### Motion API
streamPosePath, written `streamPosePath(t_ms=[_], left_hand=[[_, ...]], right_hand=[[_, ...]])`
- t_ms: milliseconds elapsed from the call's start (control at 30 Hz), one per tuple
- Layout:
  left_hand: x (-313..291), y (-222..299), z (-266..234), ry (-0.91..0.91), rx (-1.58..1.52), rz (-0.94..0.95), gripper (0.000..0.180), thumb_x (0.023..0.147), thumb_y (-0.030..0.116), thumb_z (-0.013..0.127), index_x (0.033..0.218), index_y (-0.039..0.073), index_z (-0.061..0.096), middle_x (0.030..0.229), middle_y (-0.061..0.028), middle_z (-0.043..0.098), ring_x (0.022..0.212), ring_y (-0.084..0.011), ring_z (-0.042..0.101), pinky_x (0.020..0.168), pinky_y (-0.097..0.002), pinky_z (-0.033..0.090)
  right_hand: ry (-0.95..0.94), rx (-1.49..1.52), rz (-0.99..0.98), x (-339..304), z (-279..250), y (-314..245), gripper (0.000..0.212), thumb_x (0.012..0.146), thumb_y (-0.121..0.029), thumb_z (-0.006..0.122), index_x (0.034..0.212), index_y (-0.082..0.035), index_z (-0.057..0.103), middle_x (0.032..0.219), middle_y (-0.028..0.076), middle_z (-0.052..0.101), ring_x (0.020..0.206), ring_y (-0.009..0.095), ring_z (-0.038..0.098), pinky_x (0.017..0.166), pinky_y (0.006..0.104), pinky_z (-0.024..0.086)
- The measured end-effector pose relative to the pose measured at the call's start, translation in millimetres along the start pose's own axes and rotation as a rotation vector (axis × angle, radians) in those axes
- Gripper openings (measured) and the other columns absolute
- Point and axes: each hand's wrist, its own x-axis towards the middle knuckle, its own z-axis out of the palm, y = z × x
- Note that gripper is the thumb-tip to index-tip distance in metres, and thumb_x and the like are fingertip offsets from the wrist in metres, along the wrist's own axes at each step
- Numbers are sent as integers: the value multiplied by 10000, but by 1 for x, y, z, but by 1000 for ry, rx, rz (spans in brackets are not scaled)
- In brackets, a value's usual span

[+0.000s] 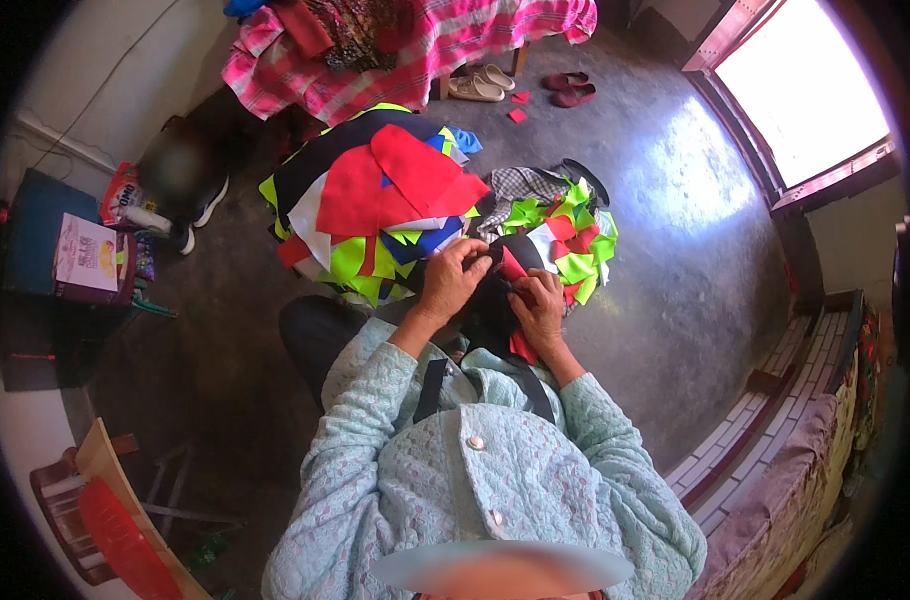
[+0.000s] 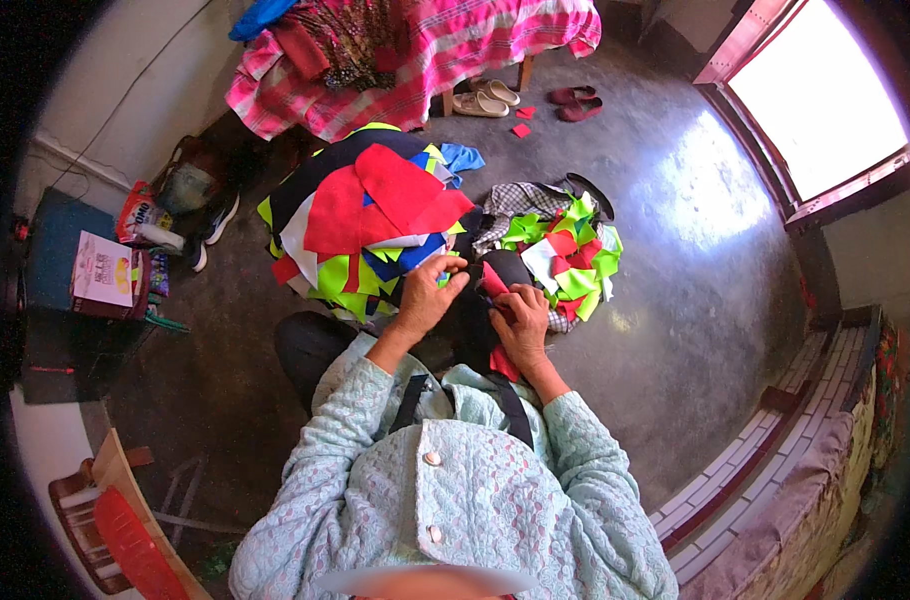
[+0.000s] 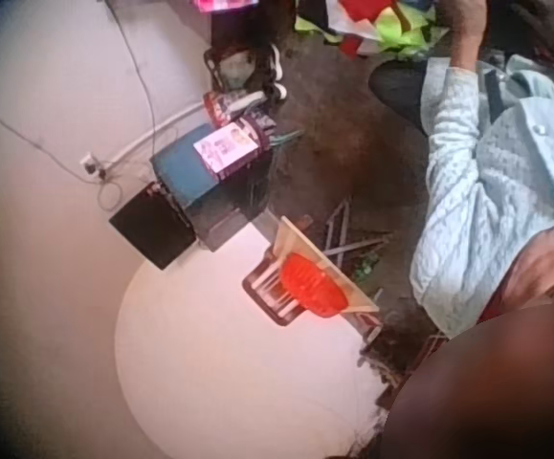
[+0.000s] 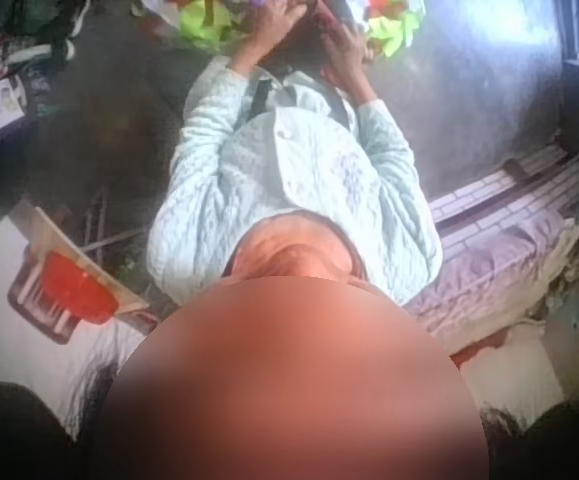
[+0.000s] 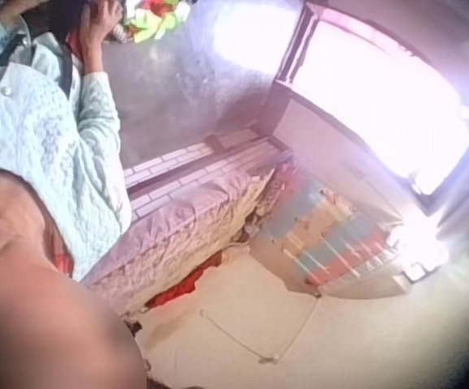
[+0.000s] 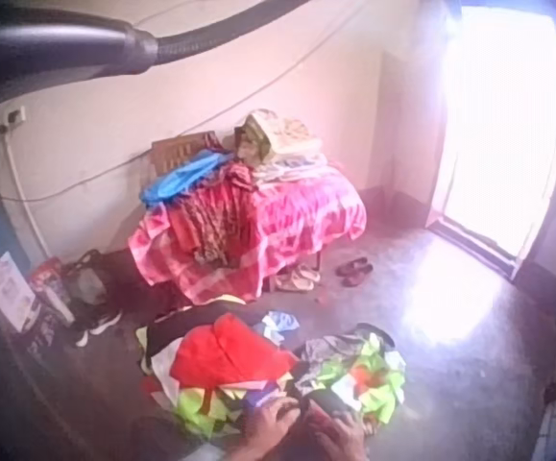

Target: The person sorts through a pile of colorful fabric pieces, picking up individual pieces, examining them, and placing them into separate piles. The person handles red, green, blue, and white fabric pieces, organizing them by color or type.

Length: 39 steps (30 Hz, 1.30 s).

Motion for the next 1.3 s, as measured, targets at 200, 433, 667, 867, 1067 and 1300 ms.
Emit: streamPosePath(t_ms=[200, 433, 667, 867, 1067, 1300], left_hand=[[-11, -35, 35, -132, -253, -252, 260, 865, 166, 677, 1050, -11, 634, 933, -79, 683, 870, -157, 646, 784, -295, 504], [-12, -45, 37, -192, -358, -270, 239, 871, 124, 670, 1062, -11, 620, 866, -21, 669, 787, -80, 599, 723, -233, 476], [-10, -33, 37, -249, -335, -275, 295, 859, 130, 692, 1099, -17, 601, 722, 20, 614, 663, -25, 510, 608, -212, 421], [-5, -30, 42, -286, -283, -240, 250, 865, 173, 689, 1040, 2, 638, 712, 8, 609, 653, -38, 503, 596, -239, 421], [-3, -38, 44, -216, -248, -156, 171, 866, 177, 664, 892, 9, 638, 740, 13, 597, 696, -60, 512, 644, -258, 434], [-5, -32, 43, -171, -651, -318, 103, 882, 155, 638, 907, 56, 631, 807, 40, 597, 745, -58, 528, 698, -245, 433]], right_hand=[[10, 9, -2, -1, 1, 3, 258, 658, -145, 738, 891, -96, 639, 1003, 92, 586, 997, 299, 527, 865, 408, 385], [-8, -3, 34, 1, 0, -1, 259, 670, -119, 755, 898, -73, 641, 1020, 110, 592, 1004, 305, 527, 873, 409, 403], [-1, 3, 8, 1, -2, -3, 329, 643, -250, 792, 918, -124, 663, 1000, 76, 586, 1004, 288, 521, 858, 405, 376], [-17, -12, 3, -1, 0, 3, 291, 625, -258, 797, 858, -133, 677, 994, 70, 583, 997, 285, 520, 850, 404, 376], [-22, 16, 5, -2, 0, 3, 283, 615, -247, 801, 827, -126, 659, 998, 67, 581, 993, 289, 519, 846, 409, 373], [-21, 33, -8, -7, -5, -3, 293, 603, -189, 813, 816, -100, 632, 1050, 100, 583, 1033, 304, 523, 874, 421, 395]])
